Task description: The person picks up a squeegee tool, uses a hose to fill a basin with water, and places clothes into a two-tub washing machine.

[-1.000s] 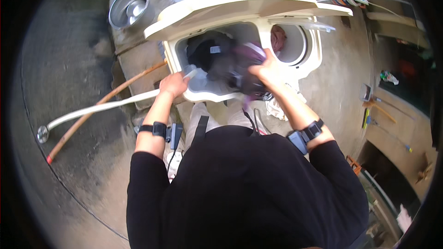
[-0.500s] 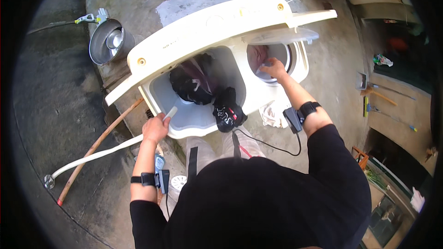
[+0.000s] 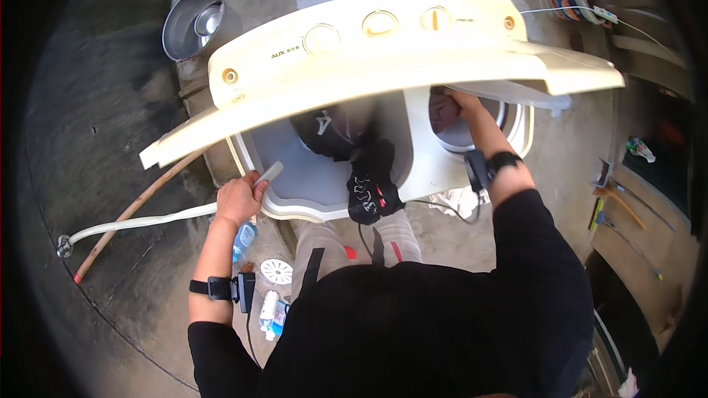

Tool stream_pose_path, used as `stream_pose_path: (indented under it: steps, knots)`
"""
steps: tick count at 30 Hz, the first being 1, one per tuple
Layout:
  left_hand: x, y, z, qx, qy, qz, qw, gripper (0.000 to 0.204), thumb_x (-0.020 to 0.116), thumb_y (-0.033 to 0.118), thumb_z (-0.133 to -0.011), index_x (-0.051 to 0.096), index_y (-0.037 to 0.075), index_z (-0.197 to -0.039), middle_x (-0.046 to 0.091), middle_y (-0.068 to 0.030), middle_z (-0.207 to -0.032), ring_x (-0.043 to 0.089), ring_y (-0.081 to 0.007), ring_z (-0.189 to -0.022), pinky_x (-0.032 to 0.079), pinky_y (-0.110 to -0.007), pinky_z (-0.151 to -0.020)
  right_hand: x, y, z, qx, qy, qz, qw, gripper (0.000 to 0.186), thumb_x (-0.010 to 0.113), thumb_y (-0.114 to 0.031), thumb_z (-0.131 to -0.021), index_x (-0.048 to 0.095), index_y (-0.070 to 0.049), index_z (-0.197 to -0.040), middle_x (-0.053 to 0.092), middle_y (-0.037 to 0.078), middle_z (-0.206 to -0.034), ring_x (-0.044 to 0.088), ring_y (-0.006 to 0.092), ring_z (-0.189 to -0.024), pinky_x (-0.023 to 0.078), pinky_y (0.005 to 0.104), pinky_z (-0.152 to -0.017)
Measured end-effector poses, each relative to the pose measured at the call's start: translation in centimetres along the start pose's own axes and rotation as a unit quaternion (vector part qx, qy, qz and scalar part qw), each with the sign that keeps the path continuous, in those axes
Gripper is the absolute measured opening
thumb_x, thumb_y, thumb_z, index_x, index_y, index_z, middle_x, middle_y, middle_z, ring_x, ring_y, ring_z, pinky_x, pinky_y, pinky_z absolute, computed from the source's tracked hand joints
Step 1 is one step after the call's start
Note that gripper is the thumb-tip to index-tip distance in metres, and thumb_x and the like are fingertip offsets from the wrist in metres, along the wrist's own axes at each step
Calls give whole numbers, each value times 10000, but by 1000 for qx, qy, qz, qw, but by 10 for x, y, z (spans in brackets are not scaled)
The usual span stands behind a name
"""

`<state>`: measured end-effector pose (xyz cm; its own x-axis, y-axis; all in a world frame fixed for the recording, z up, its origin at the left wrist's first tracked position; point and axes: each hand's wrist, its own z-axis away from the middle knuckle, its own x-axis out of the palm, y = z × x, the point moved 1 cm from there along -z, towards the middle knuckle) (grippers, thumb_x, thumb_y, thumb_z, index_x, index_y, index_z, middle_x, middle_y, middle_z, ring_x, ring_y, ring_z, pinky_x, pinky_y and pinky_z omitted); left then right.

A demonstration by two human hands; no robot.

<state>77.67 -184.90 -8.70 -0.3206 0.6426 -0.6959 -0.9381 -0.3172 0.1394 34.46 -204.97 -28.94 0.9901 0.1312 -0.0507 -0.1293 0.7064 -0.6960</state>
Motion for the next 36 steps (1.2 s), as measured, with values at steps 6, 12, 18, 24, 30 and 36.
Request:
stream_pose_path:
  steps: [6, 12, 18, 24, 30, 36]
  knots:
    - [0, -8, 1, 28, -4, 1, 1000, 248, 471, 318, -790, 562, 105, -880, 595, -152, -761, 563, -321, -779, 432, -417, -676, -19, -87, 199, 78, -49, -418, 904, 417, 450, -143, -713, 442, 82, -1063, 511, 225, -1055, 517, 327, -969, 410, 429, -879]
    - [-8, 0, 0, 22, -64, 3, 998, 261, 442, 338, -809, 563, 123, -892, 602, -89, -648, 587, -260, -732, 437, -382, -687, 72, -136, 318, -1, -32, -527, 849, 509, 485, -246, -672, 449, 33, -1096, 510, 186, -1077, 495, 321, -993, 376, 451, -898]
    - [11, -20, -13, 103, -27, -78, 991, 308, 447, 361, -801, 589, 89, -826, 590, -58, -563, 597, -237, -684, 444, -356, -681, 195, -126, 293, -22, -132, -395, 909, 355, 616, -171, -636, 528, 5, -932, 575, 82, -881, 542, 212, -845, 418, 340, -785]
    - [8, -10, -10, 26, -46, -3, 999, 304, 435, 361, -810, 574, 95, -856, 584, -47, -545, 598, -233, -670, 442, -355, -674, 164, -38, 282, -113, 40, 373, 920, 596, 659, -394, -600, 406, 33, -930, 569, 200, -772, 560, 357, -751, 450, 395, -676]
    - [-3, 4, -6, 15, -64, 7, 998, 266, 427, 350, -822, 554, 120, -858, 571, -38, -525, 597, -212, -643, 435, -356, -644, 165, 32, 280, -59, 131, 379, 914, 383, 620, -271, -648, 409, -15, -839, 568, 180, -672, 592, 307, -648, 464, 381, -580]
    - [3, -3, -10, 22, -66, 18, 997, 278, 427, 346, -826, 557, 104, -872, 571, -46, -525, 596, -208, -598, 437, -351, -620, 177, -5, 256, 23, 111, -81, 990, 159, 551, -26, -654, 393, -25, -679, 514, 95, -553, 542, 182, -444, 428, 268, -373]
